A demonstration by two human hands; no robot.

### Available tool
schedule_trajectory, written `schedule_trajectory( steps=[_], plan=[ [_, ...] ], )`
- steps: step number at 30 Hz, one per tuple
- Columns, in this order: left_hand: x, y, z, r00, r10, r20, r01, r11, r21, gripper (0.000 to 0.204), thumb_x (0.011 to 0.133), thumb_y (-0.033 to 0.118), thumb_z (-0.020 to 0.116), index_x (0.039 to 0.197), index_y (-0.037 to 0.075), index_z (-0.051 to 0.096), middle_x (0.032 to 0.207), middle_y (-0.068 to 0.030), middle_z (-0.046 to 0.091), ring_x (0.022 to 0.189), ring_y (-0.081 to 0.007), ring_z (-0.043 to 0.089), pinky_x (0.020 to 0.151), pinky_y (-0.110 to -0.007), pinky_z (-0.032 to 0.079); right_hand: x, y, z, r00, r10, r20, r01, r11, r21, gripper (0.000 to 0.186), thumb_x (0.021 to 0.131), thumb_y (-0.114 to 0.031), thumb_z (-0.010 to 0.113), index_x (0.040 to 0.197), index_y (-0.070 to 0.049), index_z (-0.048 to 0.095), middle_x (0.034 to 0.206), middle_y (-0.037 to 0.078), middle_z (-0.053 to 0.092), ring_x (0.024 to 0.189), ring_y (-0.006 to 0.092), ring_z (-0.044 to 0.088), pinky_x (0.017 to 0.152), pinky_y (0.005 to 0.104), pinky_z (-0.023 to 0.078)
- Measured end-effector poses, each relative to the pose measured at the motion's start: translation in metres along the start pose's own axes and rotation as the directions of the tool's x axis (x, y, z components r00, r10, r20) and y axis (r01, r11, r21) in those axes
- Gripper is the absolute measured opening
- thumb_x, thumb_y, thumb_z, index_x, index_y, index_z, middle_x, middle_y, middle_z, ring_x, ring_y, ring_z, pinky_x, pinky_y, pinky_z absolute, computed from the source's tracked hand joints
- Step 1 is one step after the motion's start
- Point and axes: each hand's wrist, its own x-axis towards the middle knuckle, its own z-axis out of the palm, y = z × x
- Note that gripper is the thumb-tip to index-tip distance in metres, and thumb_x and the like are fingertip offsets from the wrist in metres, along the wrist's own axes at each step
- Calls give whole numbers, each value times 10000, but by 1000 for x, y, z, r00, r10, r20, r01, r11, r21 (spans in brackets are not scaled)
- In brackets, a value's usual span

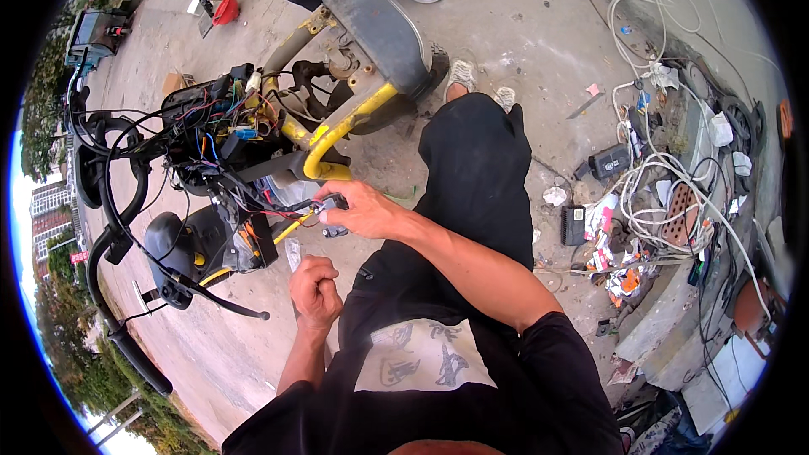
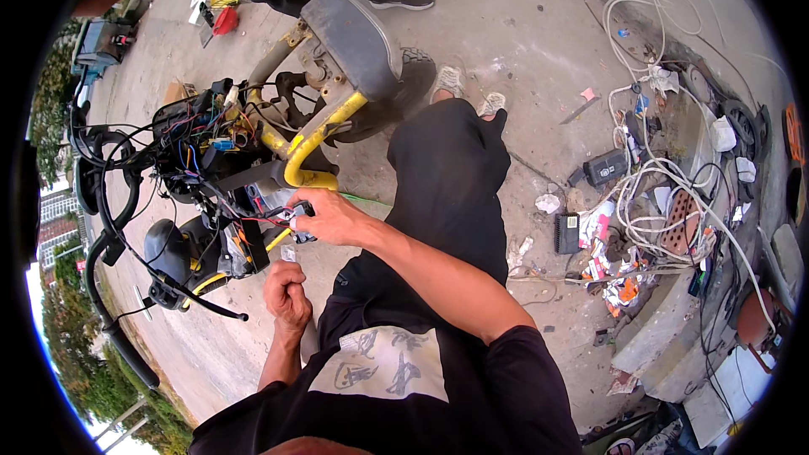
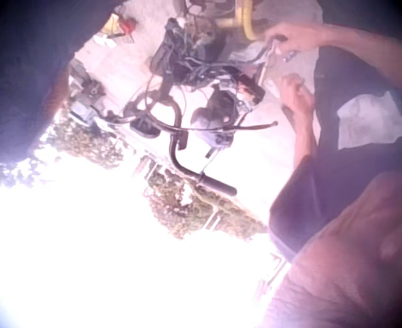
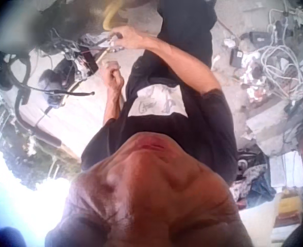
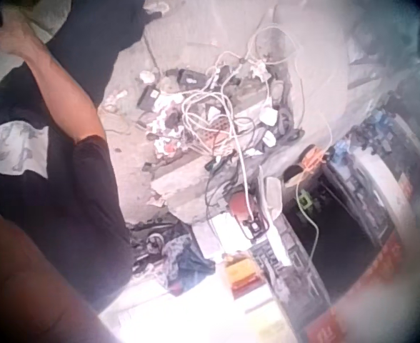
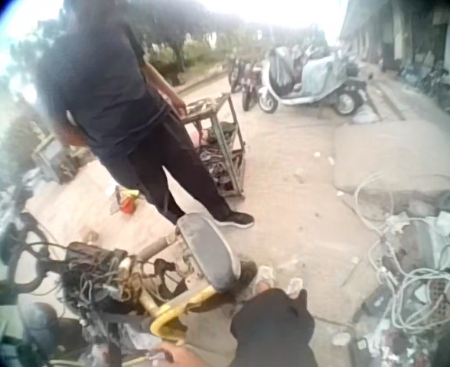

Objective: The person repairs the wiring of a yellow electric scooter. They use pliers to strip wires, a screwdriver to adjust a small black component, and electrical tape to insulate connections.

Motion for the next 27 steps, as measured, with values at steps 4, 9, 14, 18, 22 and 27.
schedule_trajectory(
  steps=[4, 9, 14, 18, 22, 27],
  plan=[
    [42, 32, 38, 948, 239, 210, -210, 966, -154, 256, 759, -156, 564, 933, 26, 614, 809, -132, 668, 598, -246, 613, 542, -351, 477, 1, 9, -19, 995, 33, -92, -17, 985, 169, 374, 952, -233, 750, 1265, -32, 703, 812, 40, 638, 715, 129, 570, 638, 331, 472],
    [91, 50, 103, 900, 370, 230, -270, 888, -372, 272, 662, -92, 688, 913, 9, 658, 871, -120, 690, 627, -267, 651, 544, -356, 495, -9, -2, -48, 994, 82, -65, -57, 945, 322, 402, 956, -268, 775, 1286, -52, 699, 853, 24, 650, 736, 117, 572, 650, 301, 481],
    [113, 56, 137, 885, 417, 205, -287, 837, -466, 287, 629, -61, 706, 907, 3, 671, 871, -120, 697, 656, -259, 674, 562, -356, 518, -14, -13, -65, 990, 108, 93, -141, 835, 532, 564, 923, -274, 808, 1408, -59, 617, 937, 41, 680, 768, 124, 606, 680, 299, 510],
    [108, 53, 149, 873, 449, 189, -353, 850, -392, 245, 615, 0, 720, 856, 13, 678, 862, -98, 705, 643, -213, 661, 554, -329, 507, -16, -9, -71, 986, 73, 149, -151, 768, 622, 658, 943, -170, 798, 1524, -48, 514, 1101, 13, 619, 939, 101, 583, 830, 282, 501],
    [106, 56, 152, 864, 476, 165, -411, 856, -314, 213, 622, 37, 723, 830, 21, 682, 867, -76, 709, 641, -179, 649, 559, -311, 502, -13, 1, -62, 997, 5, 73, -46, 819, 572, 684, 898, -264, 831, 1488, -61, 551, 984, 15, 635, 837, 98, 575, 750, 290, 502],
    [109, 63, 151, 874, 467, 132, -420, 864, -276, 213, 631, 38, 723, 840, 29, 683, 862, -66, 705, 659, -174, 652, 568, -295, 500, -13, -11, -62, 995, 4, 98, -60, 814, 578, 660, 913, -196, 818, 1498, -67, 542, 980, 9, 635, 844, 93, 587, 761, 284, 507]
  ],
)
